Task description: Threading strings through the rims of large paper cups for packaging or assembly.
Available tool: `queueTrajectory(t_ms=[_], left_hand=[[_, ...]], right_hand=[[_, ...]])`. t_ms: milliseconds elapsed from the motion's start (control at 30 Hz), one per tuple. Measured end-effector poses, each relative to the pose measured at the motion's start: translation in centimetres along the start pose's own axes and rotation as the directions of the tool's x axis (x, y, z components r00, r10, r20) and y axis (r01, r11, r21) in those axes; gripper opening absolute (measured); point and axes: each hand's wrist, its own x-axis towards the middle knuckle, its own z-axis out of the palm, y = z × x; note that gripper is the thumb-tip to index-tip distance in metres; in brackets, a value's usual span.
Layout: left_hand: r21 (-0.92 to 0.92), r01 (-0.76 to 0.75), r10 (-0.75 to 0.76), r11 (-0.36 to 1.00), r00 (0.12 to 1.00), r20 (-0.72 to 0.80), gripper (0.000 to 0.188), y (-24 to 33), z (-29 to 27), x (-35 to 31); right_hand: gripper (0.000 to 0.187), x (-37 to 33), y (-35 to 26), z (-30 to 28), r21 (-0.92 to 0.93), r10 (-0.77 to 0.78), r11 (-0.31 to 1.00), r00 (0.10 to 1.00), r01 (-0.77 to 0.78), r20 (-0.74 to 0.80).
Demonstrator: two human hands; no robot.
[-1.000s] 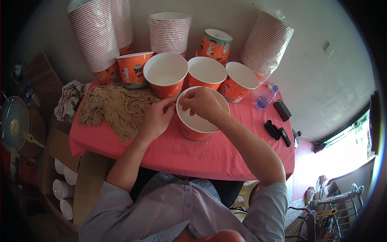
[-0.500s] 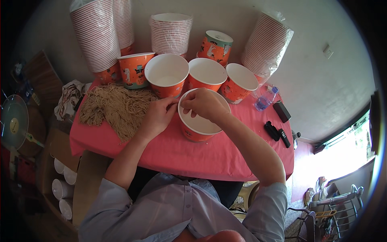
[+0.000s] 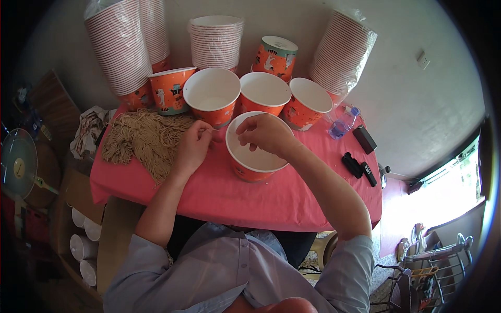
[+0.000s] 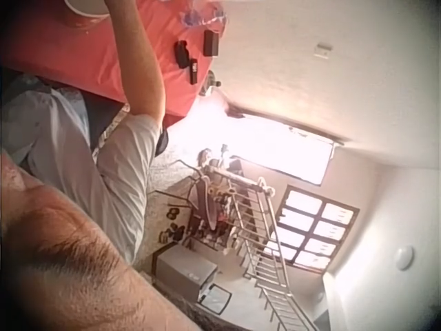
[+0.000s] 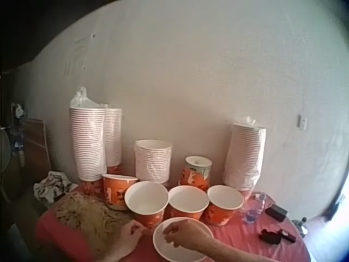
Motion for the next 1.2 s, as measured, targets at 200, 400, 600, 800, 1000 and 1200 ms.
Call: queueTrajectory(t_ms=[200, 400, 600, 800, 1000, 1200], left_hand=[[-0.120, -0.142, 0.139, 0.983, 0.990, -0.035, 0.028, 0.0, 0.1, -0.2], [0.081, -0.232, 0.210, 0.969, 0.952, 0.222, 0.032, 0.9, 0.7, -0.2], [0.164, -0.179, 0.144, 0.970, 0.968, 0.204, 0.021, -0.6, -1.2, -0.5], [0.083, -0.096, 0.096, 0.992, 0.995, 0.012, 0.031, -0.3, -2.1, -1.0], [0.021, -0.363, 0.349, 0.932, 0.909, 0.230, 0.028, 0.8, 0.4, -0.3], [0.123, -0.135, 0.092, 0.983, 0.948, 0.305, 0.018, -1.1, -1.6, -0.6]], right_hand=[[0.020, -0.2, -0.4, 0.1, -0.008, -0.022, 1.000, 1.000, 0.022, -0.013], [0.019, -0.3, -0.3, 0.2, -0.034, -0.037, 0.999, 0.999, 0.036, -0.028], [0.018, 0.0, 0.3, 0.3, 0.028, -0.067, 0.997, 0.998, 0.067, -0.013], [0.017, 0.1, 0.3, 0.3, 0.035, -0.050, 0.998, 0.999, 0.050, -0.008], [0.018, -0.2, -0.2, 0.3, -0.037, -0.030, 0.999, 0.999, 0.029, -0.011], [0.018, 0.0, 0.4, 0.2, -0.001, -0.011, 1.000, 1.000, 0.011, -0.026]])
